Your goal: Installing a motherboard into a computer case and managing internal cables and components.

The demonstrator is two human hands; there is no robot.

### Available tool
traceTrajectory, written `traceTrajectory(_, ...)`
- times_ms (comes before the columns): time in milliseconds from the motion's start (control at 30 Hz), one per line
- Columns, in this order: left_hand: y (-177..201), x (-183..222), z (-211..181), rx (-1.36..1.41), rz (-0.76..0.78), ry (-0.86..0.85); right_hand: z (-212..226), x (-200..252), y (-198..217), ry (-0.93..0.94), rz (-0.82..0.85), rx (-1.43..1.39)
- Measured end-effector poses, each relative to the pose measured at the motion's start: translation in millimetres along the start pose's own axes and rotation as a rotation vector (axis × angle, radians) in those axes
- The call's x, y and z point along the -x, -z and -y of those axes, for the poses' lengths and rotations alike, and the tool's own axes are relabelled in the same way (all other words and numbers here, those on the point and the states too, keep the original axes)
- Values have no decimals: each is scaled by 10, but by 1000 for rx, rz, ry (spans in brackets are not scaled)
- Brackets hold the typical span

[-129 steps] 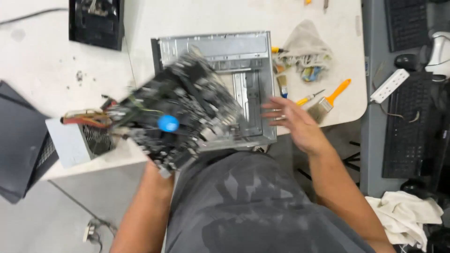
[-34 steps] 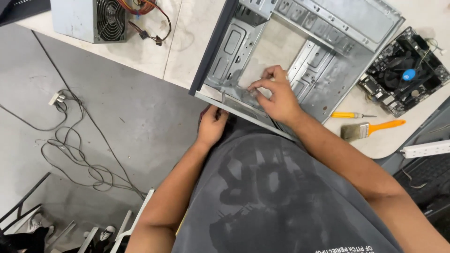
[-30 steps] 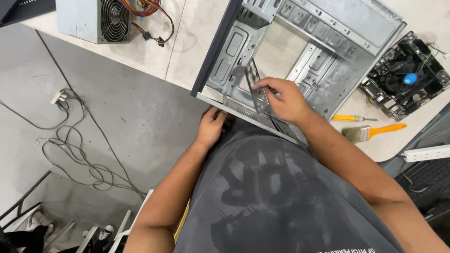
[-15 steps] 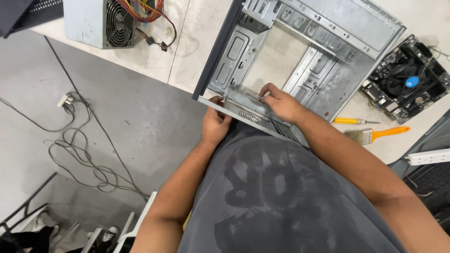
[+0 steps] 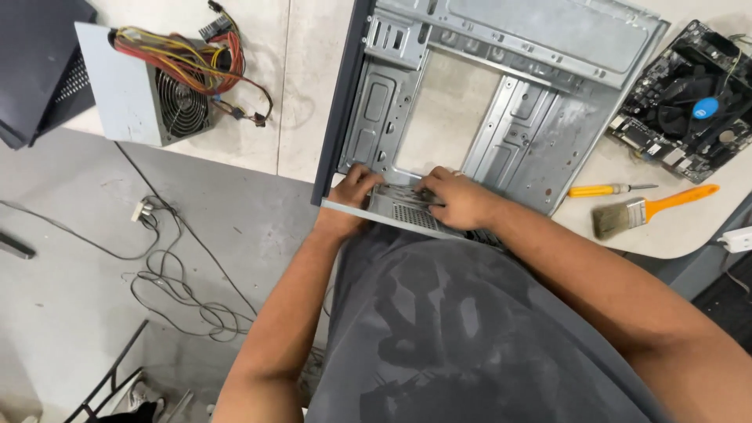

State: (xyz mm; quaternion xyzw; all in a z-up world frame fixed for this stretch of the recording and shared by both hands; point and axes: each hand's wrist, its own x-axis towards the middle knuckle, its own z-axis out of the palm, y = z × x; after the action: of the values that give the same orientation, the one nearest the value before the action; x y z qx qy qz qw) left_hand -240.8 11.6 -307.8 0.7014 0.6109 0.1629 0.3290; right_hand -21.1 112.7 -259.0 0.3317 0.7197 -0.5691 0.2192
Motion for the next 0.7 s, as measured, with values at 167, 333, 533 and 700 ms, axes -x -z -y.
traceTrajectory(167, 109, -146, 83, 264, 110, -61, 6, 19, 21, 42, -19, 135)
traceTrajectory(333, 170, -213, 74, 200, 208, -116, 45, 10, -10, 45, -52, 10)
traceTrajectory(533, 216, -218, 108, 294, 286, -121, 60, 8, 27, 113, -20, -1)
traceTrajectory(700, 246, -237, 86, 361, 346, -76, 28, 11, -3, 119, -18, -2)
